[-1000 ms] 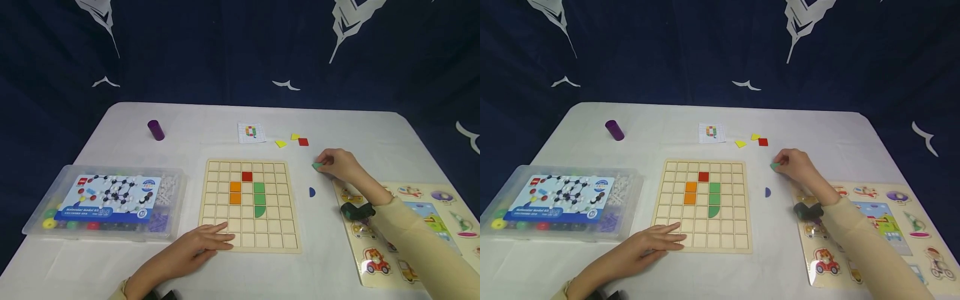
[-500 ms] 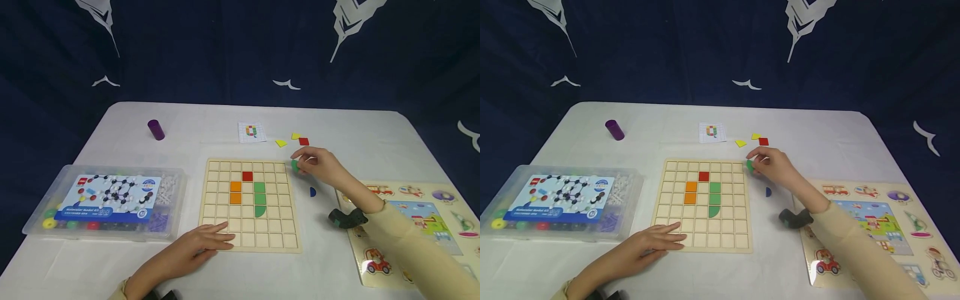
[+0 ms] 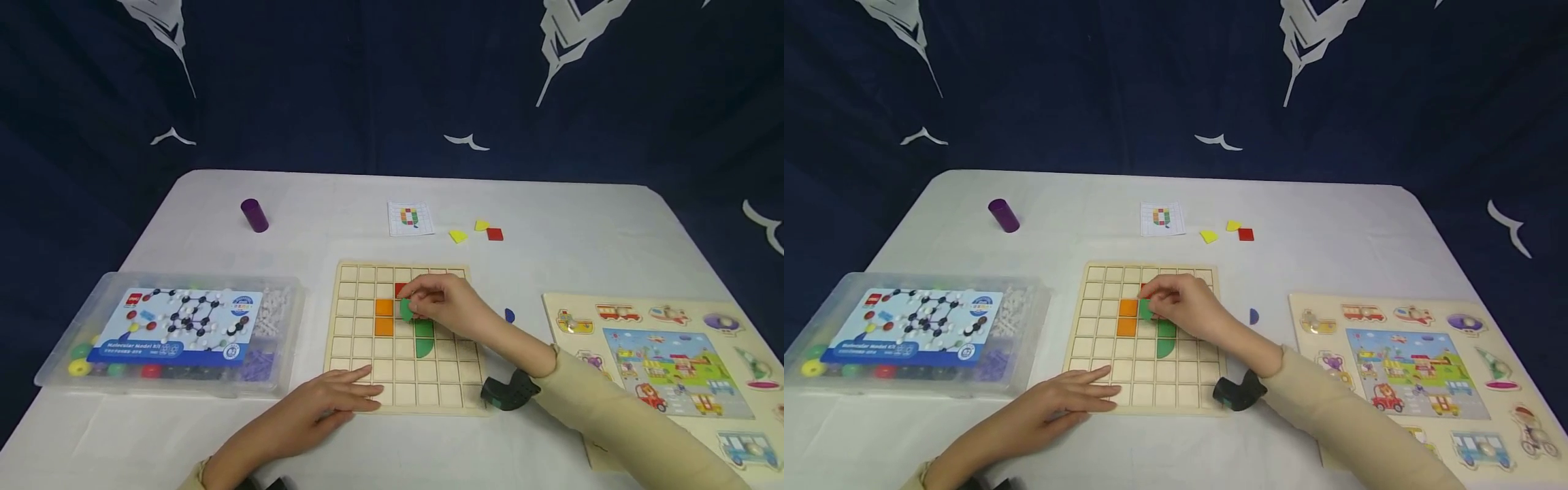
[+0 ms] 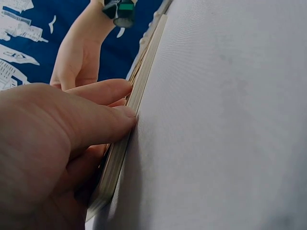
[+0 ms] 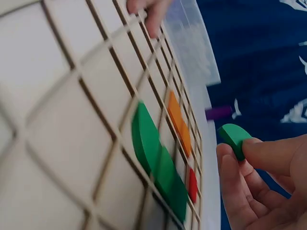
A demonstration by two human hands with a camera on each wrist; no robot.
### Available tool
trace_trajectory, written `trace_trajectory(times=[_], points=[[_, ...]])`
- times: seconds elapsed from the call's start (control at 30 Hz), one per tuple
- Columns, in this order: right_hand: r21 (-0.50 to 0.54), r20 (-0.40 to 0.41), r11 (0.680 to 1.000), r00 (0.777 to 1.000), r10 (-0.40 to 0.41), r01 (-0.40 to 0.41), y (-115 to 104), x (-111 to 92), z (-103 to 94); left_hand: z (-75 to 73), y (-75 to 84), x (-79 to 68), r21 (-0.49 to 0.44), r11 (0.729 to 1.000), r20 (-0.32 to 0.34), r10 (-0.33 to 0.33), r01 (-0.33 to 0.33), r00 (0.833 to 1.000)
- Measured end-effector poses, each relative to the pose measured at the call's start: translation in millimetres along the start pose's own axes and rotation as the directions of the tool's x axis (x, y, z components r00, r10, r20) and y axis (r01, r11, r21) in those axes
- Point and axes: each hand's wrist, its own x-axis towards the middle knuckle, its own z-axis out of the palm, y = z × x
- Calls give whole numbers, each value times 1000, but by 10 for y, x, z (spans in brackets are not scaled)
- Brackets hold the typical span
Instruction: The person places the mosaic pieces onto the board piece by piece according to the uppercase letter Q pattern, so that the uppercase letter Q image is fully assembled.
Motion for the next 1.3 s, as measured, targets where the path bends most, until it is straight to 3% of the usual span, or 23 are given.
trace_trajectory(times=[0.23, 0.4, 0.83, 1.3], points=[[-98, 26, 993, 998, -57, 59, -21, 4, 248, 11, 5, 3, 24, 999, -12, 30, -30, 999], [-137, 50, 989, 997, -52, 58, -39, 13, 326, -8, -5, 5, 24, 999, -13, 23, -23, 1000], [-191, 94, 977, 992, -80, 97, 20, -13, 389, -10, 3, -1, 10, 1000, -14, 21, -21, 1000], [-356, 61, 928, 994, -91, 107, -38, -28, 422, 1, -13, -4, 7, 1000, -16, 21, -21, 1000]])
